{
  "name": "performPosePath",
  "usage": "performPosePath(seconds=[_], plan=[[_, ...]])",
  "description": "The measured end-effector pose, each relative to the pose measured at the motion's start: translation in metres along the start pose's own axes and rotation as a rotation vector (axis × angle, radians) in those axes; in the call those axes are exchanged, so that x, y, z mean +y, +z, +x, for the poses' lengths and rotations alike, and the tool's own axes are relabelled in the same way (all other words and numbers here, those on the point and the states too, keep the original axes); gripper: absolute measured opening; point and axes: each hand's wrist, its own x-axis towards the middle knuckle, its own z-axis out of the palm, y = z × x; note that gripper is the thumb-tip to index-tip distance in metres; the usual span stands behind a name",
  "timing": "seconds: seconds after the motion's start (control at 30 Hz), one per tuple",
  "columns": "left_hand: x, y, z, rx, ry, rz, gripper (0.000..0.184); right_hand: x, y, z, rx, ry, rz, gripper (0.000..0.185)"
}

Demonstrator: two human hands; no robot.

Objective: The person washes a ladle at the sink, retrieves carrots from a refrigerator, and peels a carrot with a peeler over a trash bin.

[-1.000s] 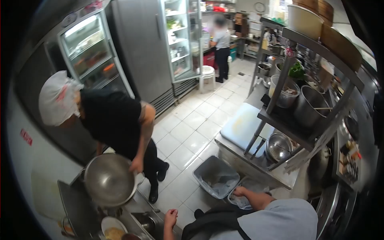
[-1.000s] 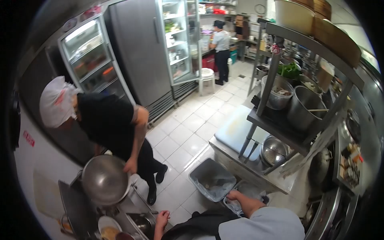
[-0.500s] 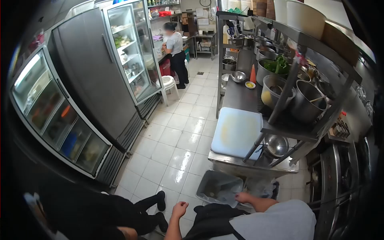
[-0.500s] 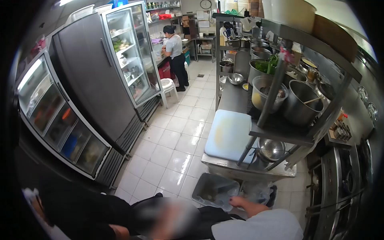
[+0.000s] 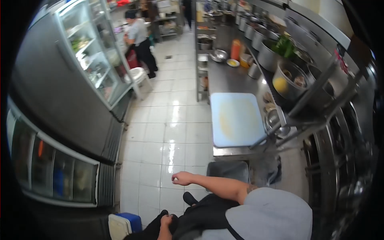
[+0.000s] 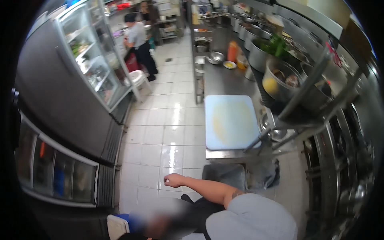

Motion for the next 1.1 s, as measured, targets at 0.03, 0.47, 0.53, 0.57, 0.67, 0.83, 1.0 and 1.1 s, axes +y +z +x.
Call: performPosePath(seconds=[0.03,0.47,0.53,0.57,0.67,0.83,1.0,1.1], plan=[[-0.006,-0.012,0.007,-0.012,0.014,0.037,0.048,-0.009,-0.014,0.000,0.036,0.038,0.028,0.033],[0.046,-0.280,0.201,0.327,0.237,0.015,0.046,0.072,-0.021,-0.038,0.460,0.576,0.426,0.039],[0.117,-0.344,0.217,0.349,0.304,-0.107,0.044,0.059,-0.028,-0.035,0.523,0.572,0.575,0.040],[0.154,-0.373,0.222,0.364,0.355,-0.182,0.042,0.052,-0.034,-0.029,0.566,0.548,0.645,0.041],[0.212,-0.417,0.278,0.367,0.439,-0.286,0.037,0.056,-0.063,0.002,0.516,0.538,0.659,0.044],[0.254,-0.425,0.327,0.289,0.430,-0.161,0.039,0.054,-0.177,0.062,0.410,0.618,0.157,0.047],[0.182,-0.368,0.388,-0.044,0.147,0.032,0.045,0.090,-0.291,0.159,0.446,0.527,-0.040,0.044],[0.138,-0.361,0.373,-0.066,0.525,0.243,0.031,0.073,-0.361,0.227,0.379,0.469,-0.120,0.043]])
